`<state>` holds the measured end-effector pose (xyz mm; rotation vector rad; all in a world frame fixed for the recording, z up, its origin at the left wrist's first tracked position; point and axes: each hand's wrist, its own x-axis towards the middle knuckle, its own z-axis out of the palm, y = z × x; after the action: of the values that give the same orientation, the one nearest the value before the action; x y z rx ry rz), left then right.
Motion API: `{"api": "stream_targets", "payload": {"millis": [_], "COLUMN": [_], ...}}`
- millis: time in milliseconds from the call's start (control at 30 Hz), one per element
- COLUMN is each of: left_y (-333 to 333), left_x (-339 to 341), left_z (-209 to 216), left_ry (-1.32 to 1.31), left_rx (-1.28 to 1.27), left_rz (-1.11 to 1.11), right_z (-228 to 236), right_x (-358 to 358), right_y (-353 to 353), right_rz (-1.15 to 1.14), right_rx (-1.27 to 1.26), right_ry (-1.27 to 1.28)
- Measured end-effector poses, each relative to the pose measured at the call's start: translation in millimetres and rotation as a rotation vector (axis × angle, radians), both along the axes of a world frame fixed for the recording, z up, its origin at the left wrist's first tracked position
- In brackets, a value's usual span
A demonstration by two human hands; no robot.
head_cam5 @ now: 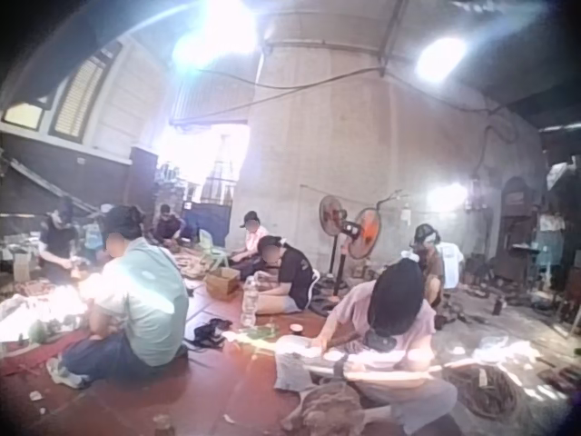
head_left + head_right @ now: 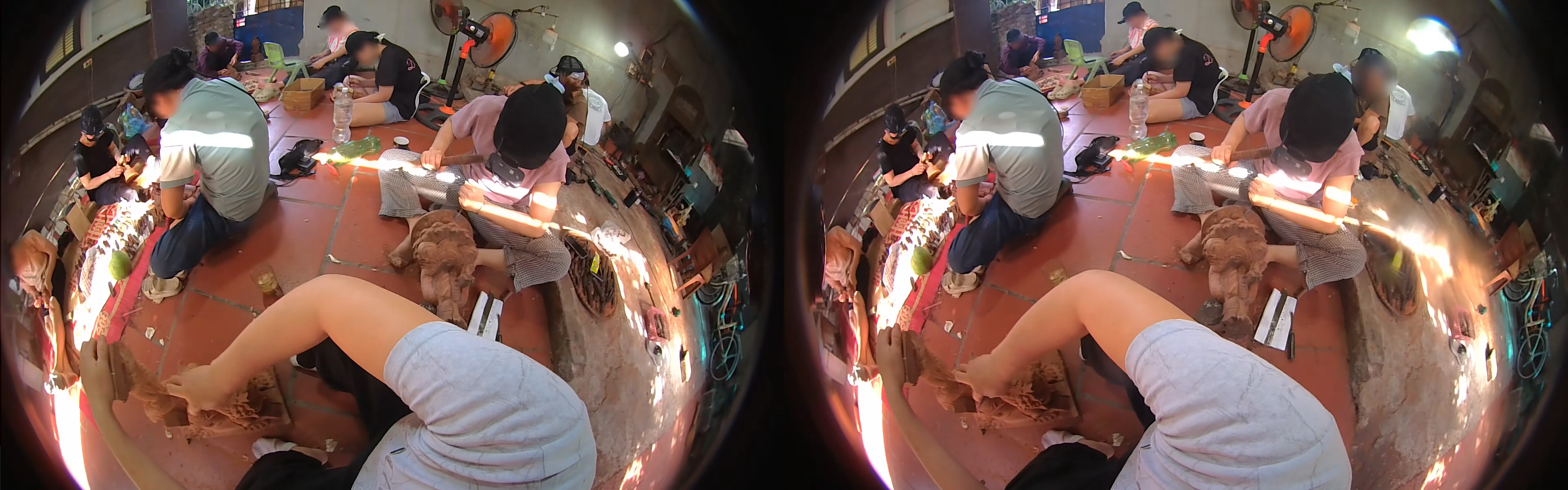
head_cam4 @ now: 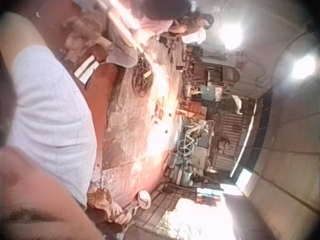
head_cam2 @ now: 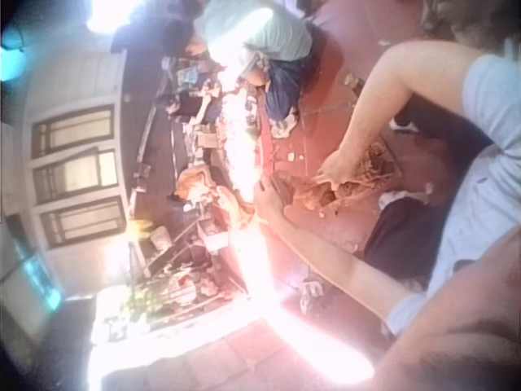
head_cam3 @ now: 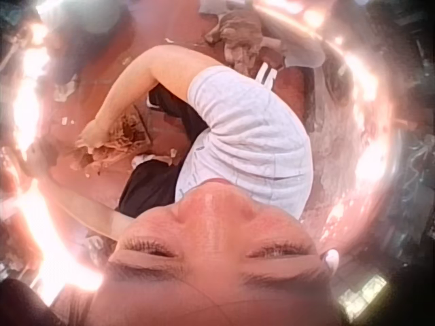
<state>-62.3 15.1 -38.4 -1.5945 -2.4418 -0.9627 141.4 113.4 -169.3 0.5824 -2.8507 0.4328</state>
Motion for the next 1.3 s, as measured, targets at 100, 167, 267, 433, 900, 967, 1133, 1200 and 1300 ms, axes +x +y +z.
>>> {"api": "stream_targets", "payload": {"millis": [100, 167, 267, 433, 900, 967, 1133, 1200, 1300], "left_y": [4, 6, 3, 4, 7, 6, -4, -15, -9], "left_x": [2, 11, 11, 10, 22, 21, 1, 0, 31], "left_z": [1, 6, 6, 10, 13, 17, 6, 11, 20], "left_ry": [0.015, 0.006, -0.007, 0.023, -0.024, -0.041, -0.002, 0.003, 0.057], "left_rx": [-0.004, -0.014, -0.006, -0.056, -0.117, -0.16, -0.081, -0.057, -0.037], "left_rz": [-0.001, 0.009, 0.026, 0.018, 0.049, 0.068, 0.06, 0.088, 0.092], "right_z": [2, -6, 18, -5, 1, 21, 1, 9, 25], "right_x": [19, -2, -10, 2, 0, -8, -1, 2, -1], "right_y": [0, 5, 8, 5, 13, 17, 17, 0, 9], "right_rz": [-0.012, -0.032, 0.036, -0.022, 0.007, 0.052, 0.122, 0.118, 0.107], "right_rx": [0.119, -0.019, 0.008, 0.035, 0.075, -0.025, 0.024, 0.059, -0.098], "right_ry": [0.136, 0.012, -0.112, 0.015, 0.015, -0.131, 0.135, 0.191, -0.067]}}
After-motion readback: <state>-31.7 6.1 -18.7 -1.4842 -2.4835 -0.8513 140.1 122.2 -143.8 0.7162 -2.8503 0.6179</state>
